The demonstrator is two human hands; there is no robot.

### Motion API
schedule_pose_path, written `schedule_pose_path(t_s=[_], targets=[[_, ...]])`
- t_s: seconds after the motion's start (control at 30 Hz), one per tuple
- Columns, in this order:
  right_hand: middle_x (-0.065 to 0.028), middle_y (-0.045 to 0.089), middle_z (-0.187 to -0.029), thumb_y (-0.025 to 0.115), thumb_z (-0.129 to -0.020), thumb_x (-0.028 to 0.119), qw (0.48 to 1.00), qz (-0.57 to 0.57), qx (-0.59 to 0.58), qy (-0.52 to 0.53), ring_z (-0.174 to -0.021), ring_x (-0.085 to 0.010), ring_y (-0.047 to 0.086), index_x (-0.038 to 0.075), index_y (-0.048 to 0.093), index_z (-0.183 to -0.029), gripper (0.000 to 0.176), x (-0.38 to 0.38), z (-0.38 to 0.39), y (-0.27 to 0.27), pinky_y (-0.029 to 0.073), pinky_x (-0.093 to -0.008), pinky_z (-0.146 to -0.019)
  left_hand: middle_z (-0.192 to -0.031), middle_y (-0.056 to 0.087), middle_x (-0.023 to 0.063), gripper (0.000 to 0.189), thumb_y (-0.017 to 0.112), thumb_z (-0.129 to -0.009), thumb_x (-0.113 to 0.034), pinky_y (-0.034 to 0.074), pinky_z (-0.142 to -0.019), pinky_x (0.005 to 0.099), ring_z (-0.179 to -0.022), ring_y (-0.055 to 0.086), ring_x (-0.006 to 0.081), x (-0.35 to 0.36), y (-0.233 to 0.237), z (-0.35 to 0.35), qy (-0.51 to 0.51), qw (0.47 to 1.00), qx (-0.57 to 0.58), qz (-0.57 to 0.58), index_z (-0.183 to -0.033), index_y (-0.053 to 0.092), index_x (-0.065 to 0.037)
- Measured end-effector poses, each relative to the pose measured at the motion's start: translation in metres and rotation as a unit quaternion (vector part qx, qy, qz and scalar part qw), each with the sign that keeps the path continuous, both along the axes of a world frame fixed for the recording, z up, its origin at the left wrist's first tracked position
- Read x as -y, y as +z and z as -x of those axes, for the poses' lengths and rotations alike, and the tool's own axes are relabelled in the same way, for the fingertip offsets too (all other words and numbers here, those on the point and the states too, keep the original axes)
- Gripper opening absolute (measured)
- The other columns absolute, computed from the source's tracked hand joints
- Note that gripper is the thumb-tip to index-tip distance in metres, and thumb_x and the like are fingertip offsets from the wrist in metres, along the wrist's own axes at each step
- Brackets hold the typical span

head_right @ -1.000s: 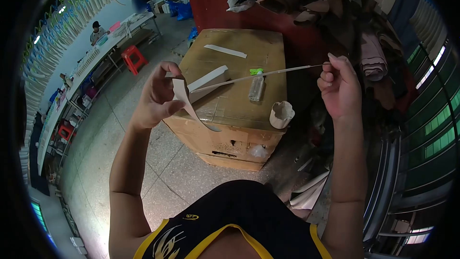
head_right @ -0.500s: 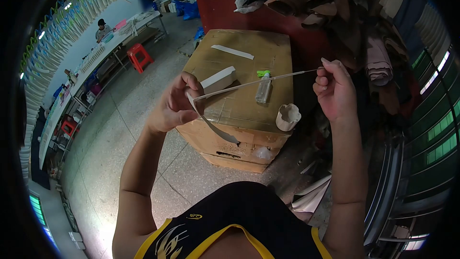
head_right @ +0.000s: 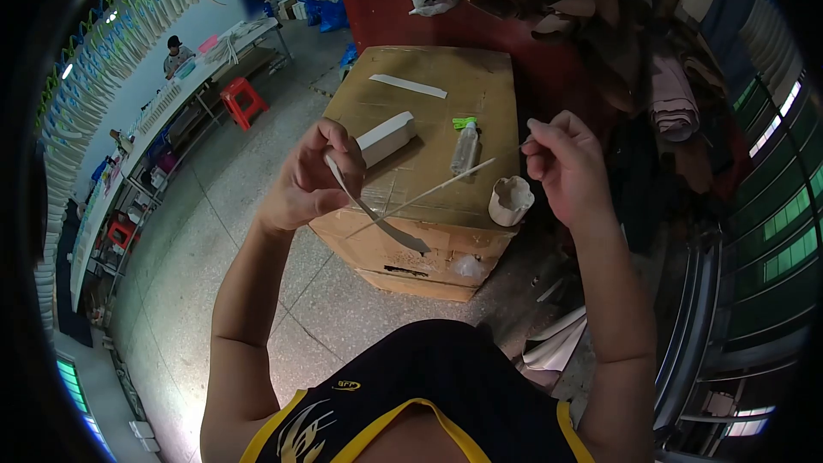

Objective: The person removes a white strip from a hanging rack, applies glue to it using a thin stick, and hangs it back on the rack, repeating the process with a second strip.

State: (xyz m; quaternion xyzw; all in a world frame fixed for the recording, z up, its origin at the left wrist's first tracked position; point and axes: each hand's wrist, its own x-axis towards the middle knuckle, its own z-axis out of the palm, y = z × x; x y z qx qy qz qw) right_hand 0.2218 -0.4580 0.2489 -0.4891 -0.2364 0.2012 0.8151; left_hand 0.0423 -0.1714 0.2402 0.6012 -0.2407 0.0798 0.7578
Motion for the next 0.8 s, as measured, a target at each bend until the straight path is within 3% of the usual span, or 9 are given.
schedule_pose_path(t_s=[0.1,0.17,0.2,0.27,0.4,0.67,0.8], targets=[[-0.0063,0.065,-0.071,0.065,-0.089,0.011,0.997,0.061,0.049,0.009,-0.053,-0.0077,0.058,0.009,0.052,-0.077,0.018,-0.007,0.014,-0.011,0.046,-0.0203,-0.051,-0.094,0.061,0.0064,0.052,0.069,-0.073,0.009,0.044,-0.080,0.0248,-0.088,0.059,0.0130,0.003,0.005,0.000,0.000,1.000,0.018,0.003,-0.114,0.040,-0.006],[-0.0060,0.065,-0.071,0.066,-0.089,0.011,0.991,0.107,0.084,0.016,-0.053,-0.0073,0.058,0.008,0.053,-0.077,0.018,-0.011,0.024,-0.013,0.047,-0.0199,-0.051,-0.075,0.059,0.0032,0.050,0.072,-0.068,-0.003,0.040,-0.078,0.0291,-0.078,0.053,0.0154,0.010,0.014,0.001,0.083,0.996,0.015,-0.008,-0.109,0.043,-0.010],[-0.0059,0.064,-0.070,0.066,-0.089,0.010,0.983,0.139,0.119,0.027,-0.054,-0.0070,0.058,0.007,0.052,-0.077,0.018,-0.013,0.029,-0.012,0.046,-0.0199,-0.051,-0.075,0.059,0.0032,0.050,0.072,-0.068,-0.003,0.040,-0.078,0.0291,-0.078,0.053,0.0154,0.007,0.014,0.000,0.080,0.997,0.013,-0.007,-0.109,0.043,-0.010],[-0.0058,0.064,-0.069,0.065,-0.089,0.010,0.973,0.171,0.153,0.036,-0.055,-0.0066,0.058,0.007,0.052,-0.077,0.018,-0.015,0.034,-0.014,0.045,-0.0198,-0.052,-0.090,0.060,0.0074,0.052,0.068,-0.073,0.006,0.044,-0.076,0.0242,-0.084,0.057,0.0126,-0.006,0.015,-0.003,0.029,0.998,0.060,-0.023,-0.115,0.040,-0.006],[-0.0051,0.064,-0.070,0.065,-0.089,0.007,0.949,0.217,0.218,0.060,-0.059,-0.0054,0.059,0.005,0.053,-0.078,0.017,-0.020,0.033,-0.022,0.047,-0.0193,-0.054,-0.089,0.059,0.0070,0.054,0.069,-0.071,0.005,0.044,-0.073,0.0240,-0.082,0.056,0.0129,-0.008,0.031,-0.003,0.033,0.997,0.067,-0.013,-0.116,0.040,-0.006],[-0.0038,0.064,-0.070,0.066,-0.089,0.008,0.947,0.218,0.229,0.054,-0.059,-0.0049,0.059,0.005,0.053,-0.077,0.018,-0.009,0.031,-0.006,0.047,-0.0188,-0.053,-0.085,0.059,0.0048,0.053,0.071,-0.071,-0.002,0.041,-0.087,0.0308,-0.087,0.055,0.0175,-0.024,0.054,-0.002,0.068,0.993,0.089,0.031,-0.115,0.044,-0.010],[-0.0031,0.064,-0.070,0.067,-0.089,0.013,0.949,0.177,0.255,-0.050,-0.055,-0.0048,0.057,0.006,0.055,-0.079,0.017,0.019,0.022,0.036,0.046,-0.0173,-0.052,-0.086,0.060,0.0055,0.050,0.070,-0.072,-0.003,0.041,-0.085,0.0307,-0.089,0.055,0.0188,-0.036,0.059,-0.002,0.067,0.994,0.084,0.037,-0.115,0.045,-0.011]])
